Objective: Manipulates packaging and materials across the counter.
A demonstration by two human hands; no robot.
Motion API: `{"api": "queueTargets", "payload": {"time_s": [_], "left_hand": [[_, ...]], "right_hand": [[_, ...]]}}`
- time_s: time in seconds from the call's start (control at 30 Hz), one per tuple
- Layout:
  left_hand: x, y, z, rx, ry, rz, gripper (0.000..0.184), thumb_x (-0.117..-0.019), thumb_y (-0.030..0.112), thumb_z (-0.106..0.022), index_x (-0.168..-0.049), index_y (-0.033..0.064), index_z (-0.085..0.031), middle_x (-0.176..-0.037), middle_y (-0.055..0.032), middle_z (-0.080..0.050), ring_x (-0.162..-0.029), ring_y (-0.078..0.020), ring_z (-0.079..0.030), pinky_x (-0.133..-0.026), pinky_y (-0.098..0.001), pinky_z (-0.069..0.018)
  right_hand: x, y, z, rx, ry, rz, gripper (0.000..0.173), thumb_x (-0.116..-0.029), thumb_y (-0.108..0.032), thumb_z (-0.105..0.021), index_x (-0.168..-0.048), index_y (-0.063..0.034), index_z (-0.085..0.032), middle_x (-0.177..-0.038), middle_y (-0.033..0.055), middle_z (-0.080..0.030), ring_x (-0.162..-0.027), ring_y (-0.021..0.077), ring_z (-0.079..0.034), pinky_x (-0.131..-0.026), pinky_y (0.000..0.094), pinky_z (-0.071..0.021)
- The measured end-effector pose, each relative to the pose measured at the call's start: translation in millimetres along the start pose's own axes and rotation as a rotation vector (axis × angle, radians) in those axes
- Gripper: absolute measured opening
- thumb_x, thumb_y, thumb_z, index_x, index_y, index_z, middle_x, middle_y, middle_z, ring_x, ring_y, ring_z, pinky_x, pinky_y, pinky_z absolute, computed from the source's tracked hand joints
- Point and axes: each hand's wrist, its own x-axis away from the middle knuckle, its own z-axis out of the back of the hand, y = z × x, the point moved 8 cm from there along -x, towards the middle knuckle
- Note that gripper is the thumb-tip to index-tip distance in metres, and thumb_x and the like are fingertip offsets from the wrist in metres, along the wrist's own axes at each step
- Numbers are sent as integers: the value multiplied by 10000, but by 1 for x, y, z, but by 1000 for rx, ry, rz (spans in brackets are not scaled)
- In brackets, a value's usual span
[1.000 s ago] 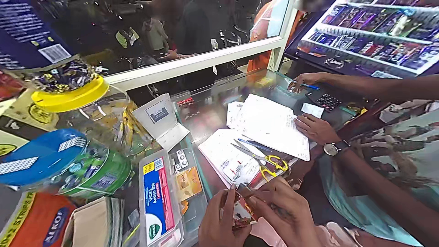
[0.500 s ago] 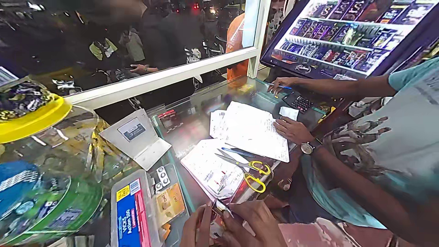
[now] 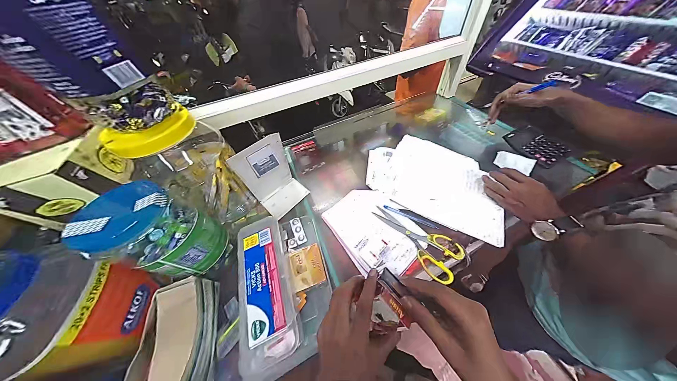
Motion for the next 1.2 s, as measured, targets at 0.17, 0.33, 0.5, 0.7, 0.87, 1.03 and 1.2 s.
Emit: {"api": "queueTargets", "payload": {"time_s": [0.17,0.33,0.5,0.7,0.87,1.03,1.2], "left_hand": [[0,-1,-3,4,4,-1,791,-673,510,-816,-1348,148,-619,-1126,-146,-655,-969,-189,-666,-700,-240,-551],[0,-4,-1,12,-14,29,809,-646,494,-827,-1341,132,-626,-1111,-155,-663,-963,-217,-675,-707,-280,-566],[2,-7,-2,28,-6,20,833,-626,502,-830,-1337,114,-633,-1098,-157,-667,-942,-213,-674,-713,-277,-564],[4,-9,-3,81,-12,-2,798,-634,439,-865,-1353,195,-619,-1140,-151,-643,-1003,-199,-670,-797,-256,-574],[2,-13,3,97,29,44,843,-675,467,-865,-1382,115,-570,-1151,-141,-652,-1002,-188,-669,-799,-256,-574],[5,-21,4,105,23,63,742,-694,407,-874,-1336,164,-595,-1188,-150,-634,-1061,-222,-651,-861,-300,-564],[7,-18,4,77,57,58,758,-708,445,-859,-1364,198,-569,-1186,-113,-631,-1054,-232,-630,-876,-332,-539]], "right_hand": [[-5,-15,2,199,-4,188,176,-1027,-110,-519,-1094,-69,-676,-930,61,-715,-857,31,-661,-798,103,-507],[-1,-17,-7,263,-73,223,189,-988,-132,-580,-1071,-81,-741,-1128,103,-727,-1049,62,-667,-913,114,-493],[0,-21,-15,367,-188,245,237,-1020,-155,-549,-1152,-100,-738,-1167,157,-716,-973,151,-703,-820,198,-553],[-11,-35,-25,442,-448,289,286,-995,-152,-531,-1152,-61,-752,-982,149,-742,-829,234,-729,-675,310,-586],[-15,-15,-10,-15,-168,-107,329,-958,-47,-637,-1255,61,-545,-980,36,-767,-801,3,-718,-728,179,-601],[-11,10,-27,-410,-211,-232,244,-1005,-94,-603,-1204,-45,-735,-1027,-56,-774,-832,-25,-700,-751,171,-597],[-16,12,-30,-366,-145,-229,310,-943,-41,-630,-1244,-31,-700,-885,-103,-757,-681,-78,-627,-621,110,-529]]}}
